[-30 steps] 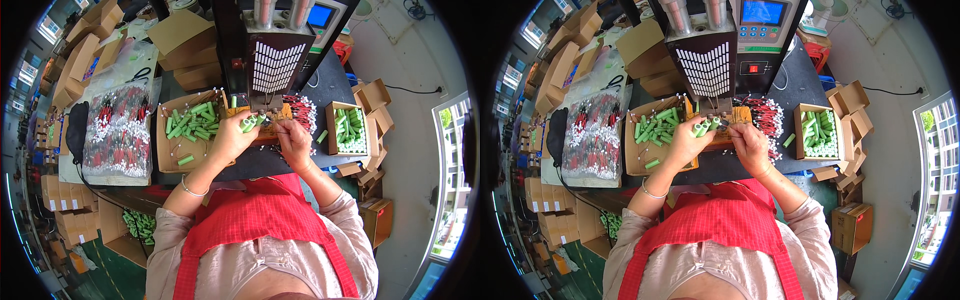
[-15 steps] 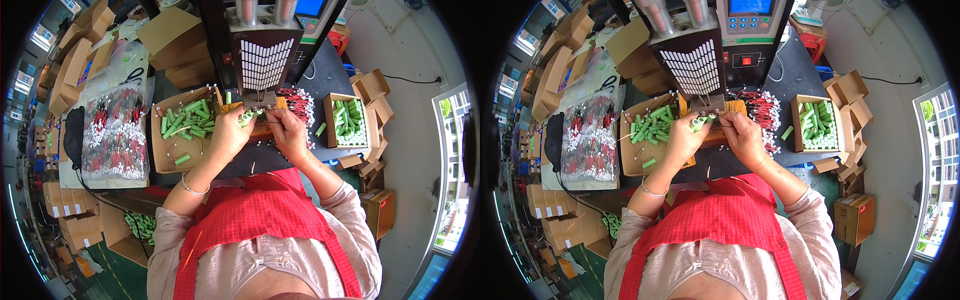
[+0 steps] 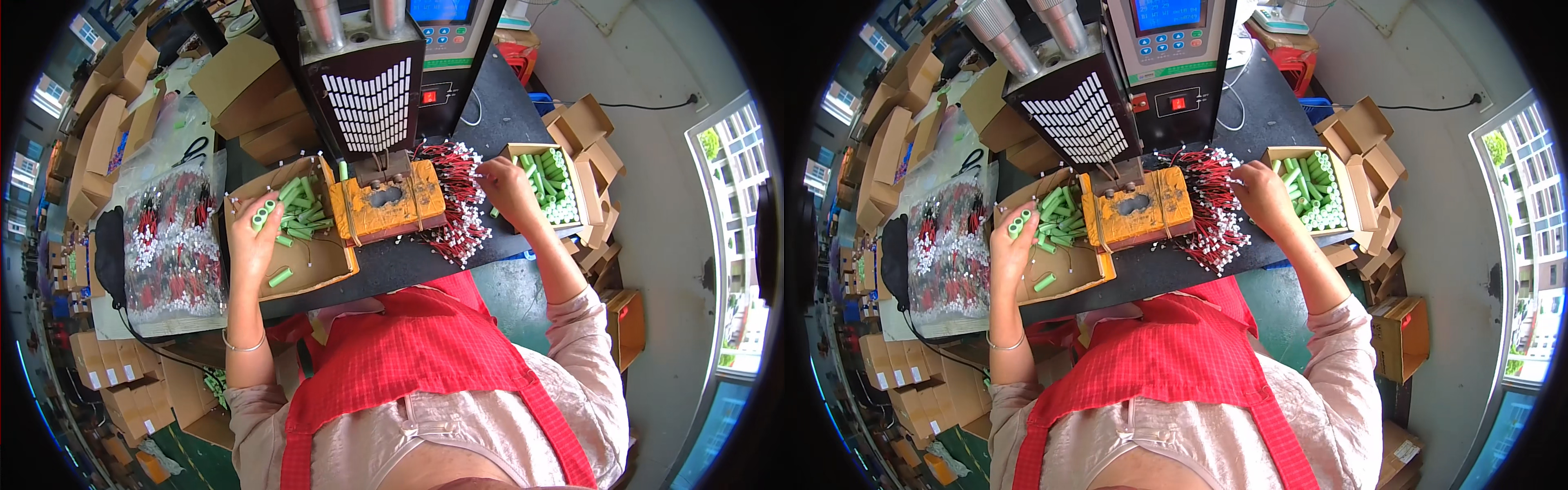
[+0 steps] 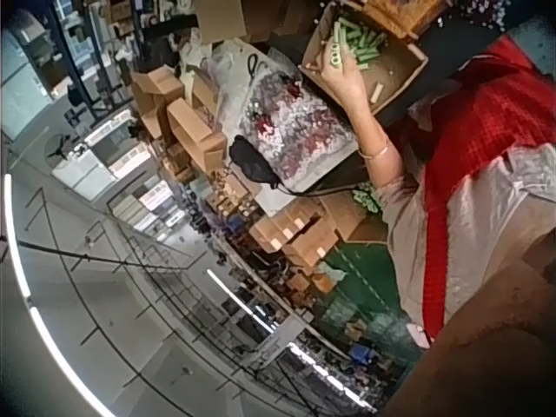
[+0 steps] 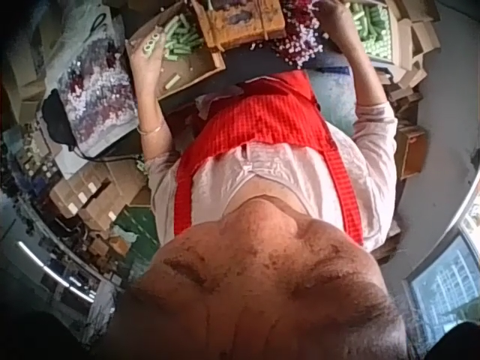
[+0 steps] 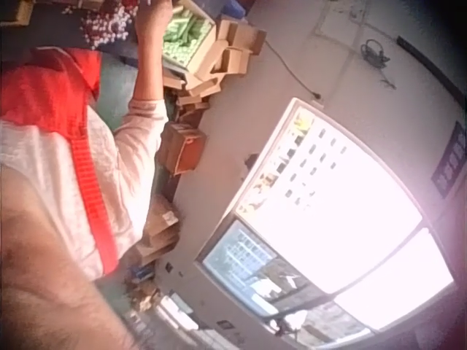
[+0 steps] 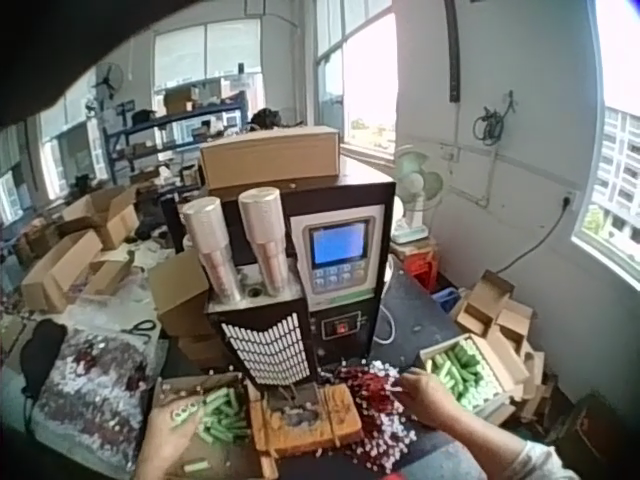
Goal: Spot welding individual battery cells together to create a battery pack.
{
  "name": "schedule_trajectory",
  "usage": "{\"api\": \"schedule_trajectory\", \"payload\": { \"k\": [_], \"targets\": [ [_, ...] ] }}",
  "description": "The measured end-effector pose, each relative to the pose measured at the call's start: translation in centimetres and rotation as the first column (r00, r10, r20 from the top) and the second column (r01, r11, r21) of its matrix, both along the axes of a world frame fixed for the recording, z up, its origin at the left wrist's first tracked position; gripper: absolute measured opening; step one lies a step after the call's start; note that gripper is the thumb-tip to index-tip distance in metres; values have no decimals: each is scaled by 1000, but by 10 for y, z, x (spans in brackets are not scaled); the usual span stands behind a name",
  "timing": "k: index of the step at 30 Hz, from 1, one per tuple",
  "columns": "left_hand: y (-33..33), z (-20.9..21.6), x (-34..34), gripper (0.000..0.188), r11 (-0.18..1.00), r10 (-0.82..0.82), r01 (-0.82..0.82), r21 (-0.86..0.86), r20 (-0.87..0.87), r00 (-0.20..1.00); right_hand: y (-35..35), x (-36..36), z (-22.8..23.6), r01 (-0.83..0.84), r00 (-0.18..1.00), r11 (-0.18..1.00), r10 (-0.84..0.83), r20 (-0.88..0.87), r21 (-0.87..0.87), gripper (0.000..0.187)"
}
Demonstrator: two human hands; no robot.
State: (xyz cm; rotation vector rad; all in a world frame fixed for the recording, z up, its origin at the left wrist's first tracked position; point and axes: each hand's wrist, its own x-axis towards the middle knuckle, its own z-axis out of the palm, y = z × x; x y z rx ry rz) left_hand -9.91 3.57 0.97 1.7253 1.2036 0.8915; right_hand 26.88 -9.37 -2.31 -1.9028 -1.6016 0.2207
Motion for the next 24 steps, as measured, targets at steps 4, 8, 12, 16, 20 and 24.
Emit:
{"api": "schedule_trajectory", "payload": {
  "k": [4,8,12,16,20,24],
  "targets": [
    [-7,-3,-5,27,988,-79,104,110,-214,974,1,1,-13,61,983,983,-30,181,-171,13],
    [-18,6,11,28,987,-105,129,98,-224,969,1,4,-13,16,999,982,-8,43,-191,11],
    [-26,8,25,31,973,-157,165,-162,60,986,-9,6,6,21,999,995,-24,-33,-97,10],
    [-42,6,48,34,843,-192,375,-386,436,879,-10,2,11,0,999,997,-4,-50,-82,12],
    [-53,4,67,34,787,-230,454,-419,483,845,-1,6,-14,19,997,989,-7,76,-147,15],
    [-59,4,72,34,780,-237,460,-424,480,845,-3,8,-1,5,998,986,5,59,-167,12]
  ]
}}
